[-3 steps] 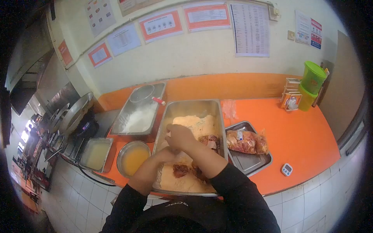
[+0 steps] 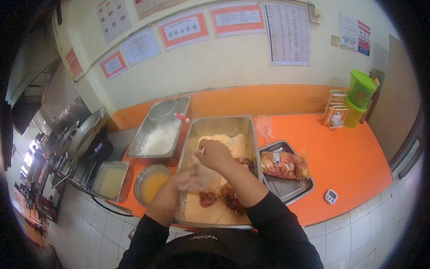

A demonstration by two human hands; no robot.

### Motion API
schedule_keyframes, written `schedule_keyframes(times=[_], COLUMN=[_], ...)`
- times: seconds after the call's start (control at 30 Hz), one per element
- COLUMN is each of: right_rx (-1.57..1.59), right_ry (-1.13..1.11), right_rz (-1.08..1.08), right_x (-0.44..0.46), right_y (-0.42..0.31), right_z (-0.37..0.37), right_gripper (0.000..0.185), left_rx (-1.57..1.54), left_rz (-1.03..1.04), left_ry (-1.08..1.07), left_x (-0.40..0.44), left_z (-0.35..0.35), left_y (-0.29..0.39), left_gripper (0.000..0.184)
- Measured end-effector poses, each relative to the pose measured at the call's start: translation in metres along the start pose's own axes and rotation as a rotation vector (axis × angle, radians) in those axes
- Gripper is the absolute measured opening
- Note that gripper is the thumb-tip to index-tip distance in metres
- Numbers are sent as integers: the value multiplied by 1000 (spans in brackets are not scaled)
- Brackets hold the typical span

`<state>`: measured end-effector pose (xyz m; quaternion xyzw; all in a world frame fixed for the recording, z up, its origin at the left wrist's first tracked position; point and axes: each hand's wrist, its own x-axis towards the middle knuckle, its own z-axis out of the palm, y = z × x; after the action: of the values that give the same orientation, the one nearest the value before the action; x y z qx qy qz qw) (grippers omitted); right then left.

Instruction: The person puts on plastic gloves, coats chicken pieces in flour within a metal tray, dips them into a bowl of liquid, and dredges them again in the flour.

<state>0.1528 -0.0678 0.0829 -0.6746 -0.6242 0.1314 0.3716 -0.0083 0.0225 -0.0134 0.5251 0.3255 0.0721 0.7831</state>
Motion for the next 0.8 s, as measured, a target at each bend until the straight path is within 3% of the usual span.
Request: schedule_keyframes(times=[0.07, 0.17, 0.27, 0.37, 0.47, 0.57, 0.67, 0.8], right_rx=[43, -50, -161, -165, 113, 267, 322, 487], right_ry=[56, -70, -176, -209, -274, -238, -89, 126], right_rz=[47, -38, -100, -100, -41, -32, -19, -23], right_x=[-2, -1, -9, 5, 20, 23, 20, 21], right_y=[6, 22, 28, 49, 68, 78, 76, 80], right_z=[-12, 7, 51, 78, 78, 84, 85, 84], right_gripper=[30, 30, 30, 30, 28, 24, 22, 19], left_rx=[-329, -689, -733, -1107, -350, 372, 1253, 1461], left_rz=[125, 199, 186, 77, 264, 175, 702, 421], left_ry=[-199, -395, -253, -379, 96, 267, 74, -124], left_x=[7, 0, 13, 25, 19, 17, 35, 49], left_z=[-22, -18, -36, -42, -4, 20, 13, 16], left_y=[-7, 3, -11, -25, -25, -28, -52, -53], left_gripper=[38, 37, 36, 28, 21, 15, 18, 37])
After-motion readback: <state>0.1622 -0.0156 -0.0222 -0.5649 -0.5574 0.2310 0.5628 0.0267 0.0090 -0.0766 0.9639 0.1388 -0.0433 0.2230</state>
